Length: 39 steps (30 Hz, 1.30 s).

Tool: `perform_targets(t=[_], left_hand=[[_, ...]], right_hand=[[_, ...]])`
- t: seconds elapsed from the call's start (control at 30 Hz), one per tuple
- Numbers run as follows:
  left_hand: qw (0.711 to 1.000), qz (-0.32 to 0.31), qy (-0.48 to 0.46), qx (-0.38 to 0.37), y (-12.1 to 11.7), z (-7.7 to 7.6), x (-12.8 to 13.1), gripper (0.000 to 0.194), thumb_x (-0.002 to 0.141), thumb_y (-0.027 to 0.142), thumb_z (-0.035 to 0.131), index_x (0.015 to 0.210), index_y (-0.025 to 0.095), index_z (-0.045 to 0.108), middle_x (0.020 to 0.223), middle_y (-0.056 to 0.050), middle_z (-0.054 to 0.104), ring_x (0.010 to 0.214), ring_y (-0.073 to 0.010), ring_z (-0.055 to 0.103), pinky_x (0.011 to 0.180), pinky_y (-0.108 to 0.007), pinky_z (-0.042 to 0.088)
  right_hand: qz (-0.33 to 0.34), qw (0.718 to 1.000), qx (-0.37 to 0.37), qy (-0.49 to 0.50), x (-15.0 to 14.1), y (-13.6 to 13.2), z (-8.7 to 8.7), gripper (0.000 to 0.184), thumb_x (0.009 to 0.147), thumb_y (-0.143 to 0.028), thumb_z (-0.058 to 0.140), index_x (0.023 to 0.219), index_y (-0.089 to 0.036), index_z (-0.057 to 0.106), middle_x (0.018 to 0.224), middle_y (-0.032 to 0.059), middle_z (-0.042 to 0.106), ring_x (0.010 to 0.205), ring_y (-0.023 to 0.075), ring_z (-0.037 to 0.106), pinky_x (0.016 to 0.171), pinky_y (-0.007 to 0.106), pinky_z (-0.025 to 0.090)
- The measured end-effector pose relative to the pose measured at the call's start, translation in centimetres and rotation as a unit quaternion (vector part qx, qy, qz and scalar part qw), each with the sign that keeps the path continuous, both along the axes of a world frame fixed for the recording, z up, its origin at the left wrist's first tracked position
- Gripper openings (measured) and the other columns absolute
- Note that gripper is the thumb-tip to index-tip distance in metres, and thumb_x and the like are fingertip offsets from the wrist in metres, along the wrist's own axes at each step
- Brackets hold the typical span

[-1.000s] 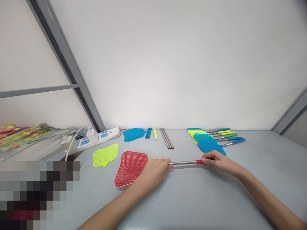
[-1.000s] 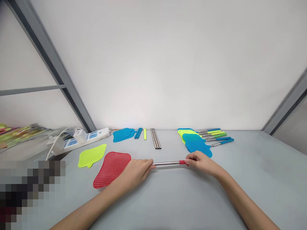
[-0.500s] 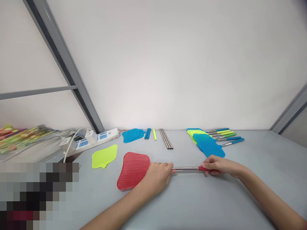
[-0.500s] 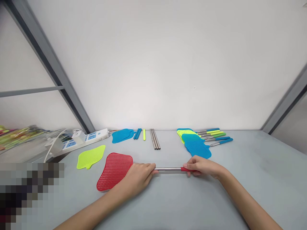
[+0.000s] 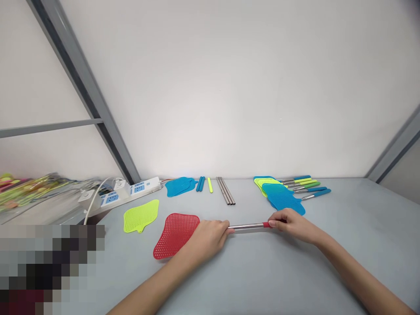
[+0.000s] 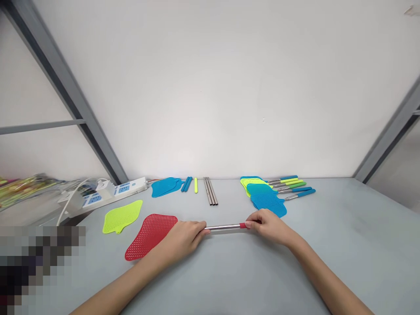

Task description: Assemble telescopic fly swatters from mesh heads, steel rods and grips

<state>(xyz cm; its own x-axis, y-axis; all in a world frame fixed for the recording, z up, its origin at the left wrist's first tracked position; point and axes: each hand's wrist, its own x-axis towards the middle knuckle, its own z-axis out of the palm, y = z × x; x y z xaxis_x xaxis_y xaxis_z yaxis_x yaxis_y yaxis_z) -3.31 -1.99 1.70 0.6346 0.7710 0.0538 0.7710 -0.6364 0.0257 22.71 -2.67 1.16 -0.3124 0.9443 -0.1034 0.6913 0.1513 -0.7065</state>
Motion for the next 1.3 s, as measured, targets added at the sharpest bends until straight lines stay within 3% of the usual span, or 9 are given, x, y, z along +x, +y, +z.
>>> perform_targets(t=[0.1,0.2,0.37,0.47,0.8,1.07,1.3], left_hand=[[1.0,0.001,0.006,0.008,-0.2,-0.3,0.2,0.035,0.09,0.036,0.021,0.076,0.018,0.048,0.07,-0.003,0.06,0.062,-0.0173,0.058,0.048,-0.025,0.03],[1.0,0.0,0.016,0.019,-0.4,-0.3,0.5,0.034,0.09,0.035,0.021,0.078,0.018,0.048,0.072,-0.003,0.061,0.063,-0.0184,0.059,0.049,-0.026,0.032],[0.999,-0.004,0.04,0.009,-1.0,-0.4,1.1,0.032,0.09,0.035,0.024,0.079,0.018,0.049,0.074,-0.005,0.063,0.065,-0.018,0.06,0.052,-0.025,0.034],[1.0,-0.008,0.026,0.005,-1.2,-0.8,1.4,0.033,0.09,0.035,0.023,0.078,0.018,0.048,0.073,-0.005,0.062,0.064,-0.0176,0.06,0.051,-0.025,0.034],[1.0,0.019,-0.014,0.011,0.3,0.2,0.6,0.036,0.088,0.042,0.027,0.072,0.018,0.049,0.069,-0.003,0.059,0.063,-0.0161,0.056,0.05,-0.024,0.03],[0.998,0.028,-0.039,0.035,1.3,0.8,-0.5,0.037,0.088,0.042,0.025,0.072,0.019,0.049,0.066,-0.001,0.056,0.06,-0.0151,0.053,0.049,-0.024,0.027],[0.997,0.02,-0.065,0.026,1.8,0.8,-0.9,0.042,0.088,0.044,0.021,0.068,0.018,0.047,0.066,-0.001,0.055,0.055,-0.0131,0.048,0.047,-0.024,0.023]], right_hand=[[0.006,0.999,0.03,-0.027,0.1,0.1,-0.2,0.036,0.078,-0.044,0.042,0.062,-0.016,0.057,0.052,-0.0023,0.033,0.051,0.0102,0.028,0.046,0.023,0.018],[0.014,1.0,0.008,-0.01,0.3,0.2,-0.4,0.038,0.079,-0.044,0.041,0.063,-0.015,0.059,0.05,-0.0026,0.033,0.049,0.0095,0.028,0.045,0.023,0.019],[0.063,0.982,-0.164,0.071,0.5,0.1,-0.6,0.044,0.079,-0.047,0.039,0.062,-0.012,0.06,0.041,-0.0053,0.028,0.041,0.0072,0.02,0.043,0.022,0.017],[0.064,0.97,-0.211,0.097,0.7,0.1,-0.4,0.04,0.078,-0.046,0.042,0.064,-0.012,0.06,0.041,-0.0057,0.029,0.04,0.0067,0.02,0.043,0.022,0.017],[0.051,0.991,-0.121,0.039,0.8,0.0,0.8,0.031,0.069,-0.046,0.056,0.079,-0.017,0.061,0.065,-0.0002,0.051,0.059,0.0113,0.042,0.05,0.02,0.03],[-0.016,0.997,-0.056,0.042,1.9,0.2,1.7,0.034,0.073,-0.049,0.05,0.082,-0.018,0.061,0.065,0.0004,0.05,0.053,0.0104,0.038,0.048,0.022,0.031],[-0.037,0.997,-0.021,0.07,2.8,0.0,2.2,0.04,0.077,-0.052,0.042,0.059,-0.017,0.047,0.057,-0.002,0.039,0.051,0.0098,0.034,0.047,0.022,0.026]])
